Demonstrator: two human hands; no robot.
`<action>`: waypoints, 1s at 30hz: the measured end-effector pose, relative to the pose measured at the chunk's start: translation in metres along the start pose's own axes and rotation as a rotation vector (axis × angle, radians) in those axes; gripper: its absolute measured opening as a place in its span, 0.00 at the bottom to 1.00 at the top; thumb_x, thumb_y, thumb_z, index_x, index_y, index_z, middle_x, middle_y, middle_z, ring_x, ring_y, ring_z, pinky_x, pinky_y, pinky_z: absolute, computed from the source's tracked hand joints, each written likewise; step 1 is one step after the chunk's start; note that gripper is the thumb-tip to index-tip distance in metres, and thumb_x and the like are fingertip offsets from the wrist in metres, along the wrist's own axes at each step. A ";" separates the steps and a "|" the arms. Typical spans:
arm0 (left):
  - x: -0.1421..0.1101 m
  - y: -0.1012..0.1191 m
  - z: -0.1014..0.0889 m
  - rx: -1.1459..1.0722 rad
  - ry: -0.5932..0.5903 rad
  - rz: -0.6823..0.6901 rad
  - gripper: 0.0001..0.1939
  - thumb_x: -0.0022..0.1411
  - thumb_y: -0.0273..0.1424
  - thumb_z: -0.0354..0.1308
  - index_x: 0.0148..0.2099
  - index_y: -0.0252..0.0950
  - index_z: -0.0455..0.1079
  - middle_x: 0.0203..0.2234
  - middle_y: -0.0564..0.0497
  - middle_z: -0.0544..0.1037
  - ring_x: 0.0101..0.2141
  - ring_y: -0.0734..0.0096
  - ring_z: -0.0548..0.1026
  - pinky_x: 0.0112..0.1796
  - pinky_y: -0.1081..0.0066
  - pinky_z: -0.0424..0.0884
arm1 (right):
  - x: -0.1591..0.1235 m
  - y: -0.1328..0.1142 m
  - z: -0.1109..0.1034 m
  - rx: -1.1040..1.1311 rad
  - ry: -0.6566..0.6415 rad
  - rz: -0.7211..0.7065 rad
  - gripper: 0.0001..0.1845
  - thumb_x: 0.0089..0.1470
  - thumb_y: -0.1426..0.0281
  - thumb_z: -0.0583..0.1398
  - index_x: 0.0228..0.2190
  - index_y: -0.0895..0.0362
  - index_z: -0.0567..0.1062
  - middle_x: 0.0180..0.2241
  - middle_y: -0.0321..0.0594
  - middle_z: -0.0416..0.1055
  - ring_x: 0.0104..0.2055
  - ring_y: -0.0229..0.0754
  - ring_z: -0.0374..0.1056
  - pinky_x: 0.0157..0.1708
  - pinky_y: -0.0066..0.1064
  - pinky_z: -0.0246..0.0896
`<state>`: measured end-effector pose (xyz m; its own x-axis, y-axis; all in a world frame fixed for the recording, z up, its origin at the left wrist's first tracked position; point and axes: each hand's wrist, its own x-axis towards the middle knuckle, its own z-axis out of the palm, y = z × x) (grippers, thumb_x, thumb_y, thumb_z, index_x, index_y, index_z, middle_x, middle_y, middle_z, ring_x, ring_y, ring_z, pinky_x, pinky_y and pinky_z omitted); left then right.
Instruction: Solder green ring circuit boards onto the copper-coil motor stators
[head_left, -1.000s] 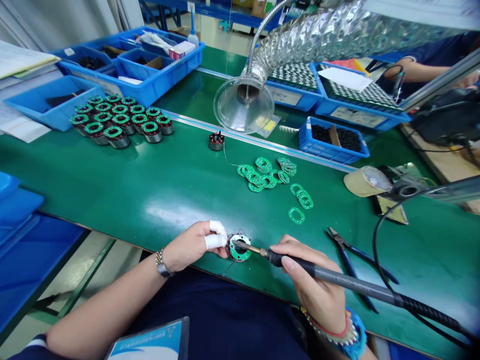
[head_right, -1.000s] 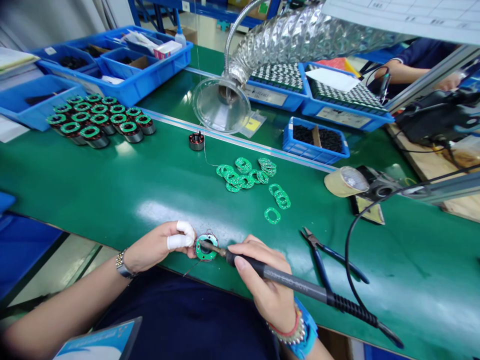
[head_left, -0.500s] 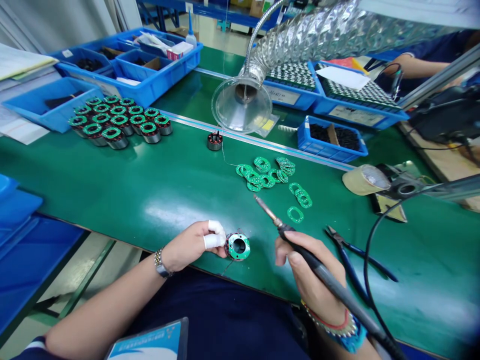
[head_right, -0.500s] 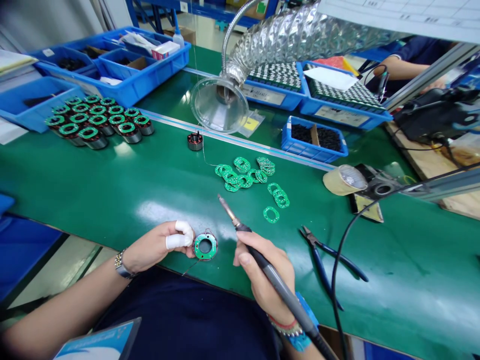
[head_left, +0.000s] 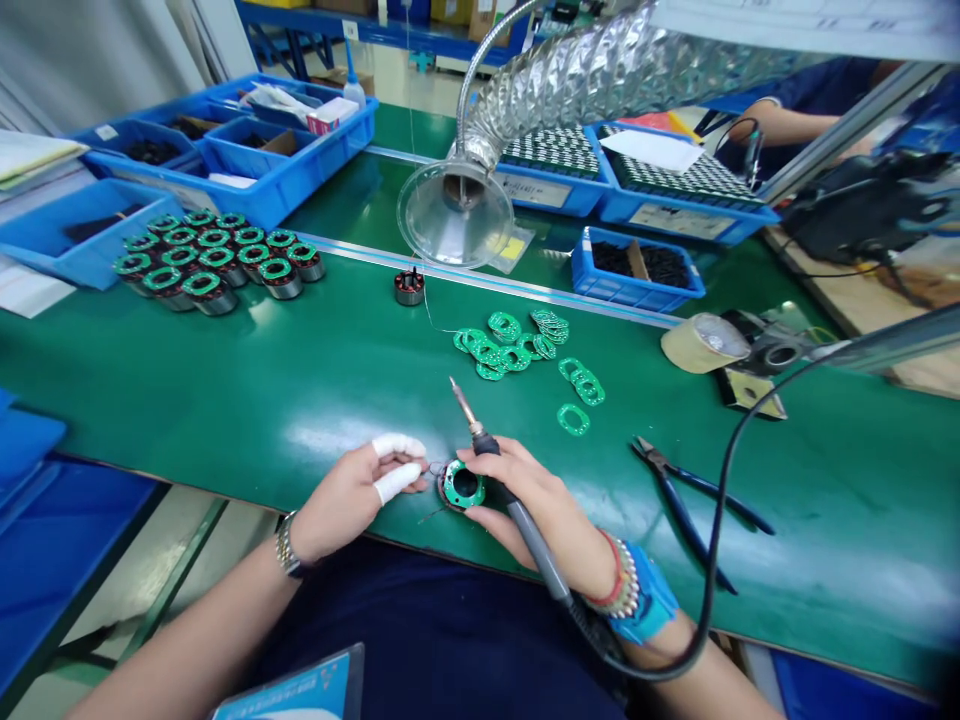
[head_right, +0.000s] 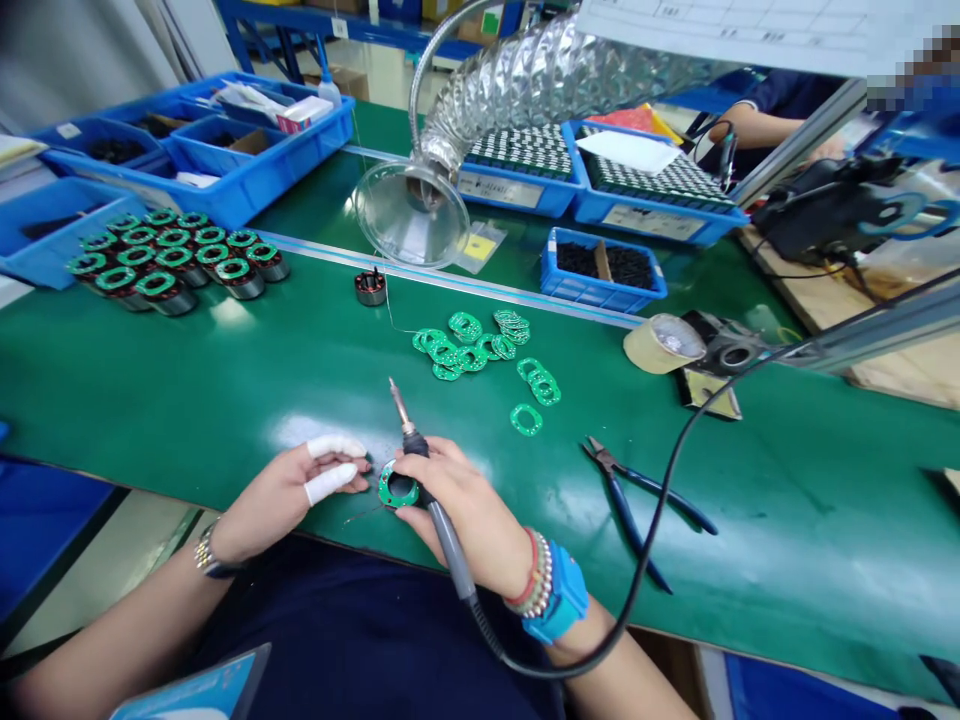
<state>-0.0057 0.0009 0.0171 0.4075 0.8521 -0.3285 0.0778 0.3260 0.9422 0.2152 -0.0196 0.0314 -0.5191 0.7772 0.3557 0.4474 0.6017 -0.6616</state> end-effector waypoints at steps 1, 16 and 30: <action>-0.004 -0.002 -0.001 0.096 0.015 0.035 0.09 0.56 0.32 0.58 0.40 0.37 0.71 0.34 0.50 0.77 0.35 0.69 0.75 0.41 0.67 0.69 | -0.002 -0.001 0.001 -0.019 0.026 0.011 0.20 0.53 0.74 0.58 0.48 0.55 0.62 0.45 0.44 0.69 0.51 0.45 0.61 0.50 0.39 0.61; 0.006 0.007 0.028 -0.196 -0.075 -0.063 0.07 0.51 0.30 0.61 0.27 0.33 0.66 0.19 0.56 0.70 0.21 0.77 0.69 0.29 0.74 0.66 | -0.008 -0.017 0.023 -0.053 0.295 0.083 0.24 0.50 0.74 0.61 0.48 0.56 0.62 0.44 0.46 0.67 0.46 0.47 0.62 0.45 0.41 0.62; -0.006 0.005 0.024 -0.078 -0.068 0.021 0.07 0.56 0.32 0.56 0.29 0.34 0.65 0.22 0.53 0.74 0.27 0.73 0.71 0.35 0.72 0.65 | -0.001 -0.023 0.010 0.024 0.277 0.039 0.14 0.51 0.80 0.57 0.40 0.57 0.71 0.35 0.43 0.72 0.43 0.44 0.65 0.43 0.37 0.64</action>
<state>0.0143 -0.0124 0.0250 0.4691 0.8304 -0.3007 -0.0012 0.3411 0.9400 0.1984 -0.0362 0.0394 -0.2812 0.8223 0.4947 0.4441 0.5685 -0.6925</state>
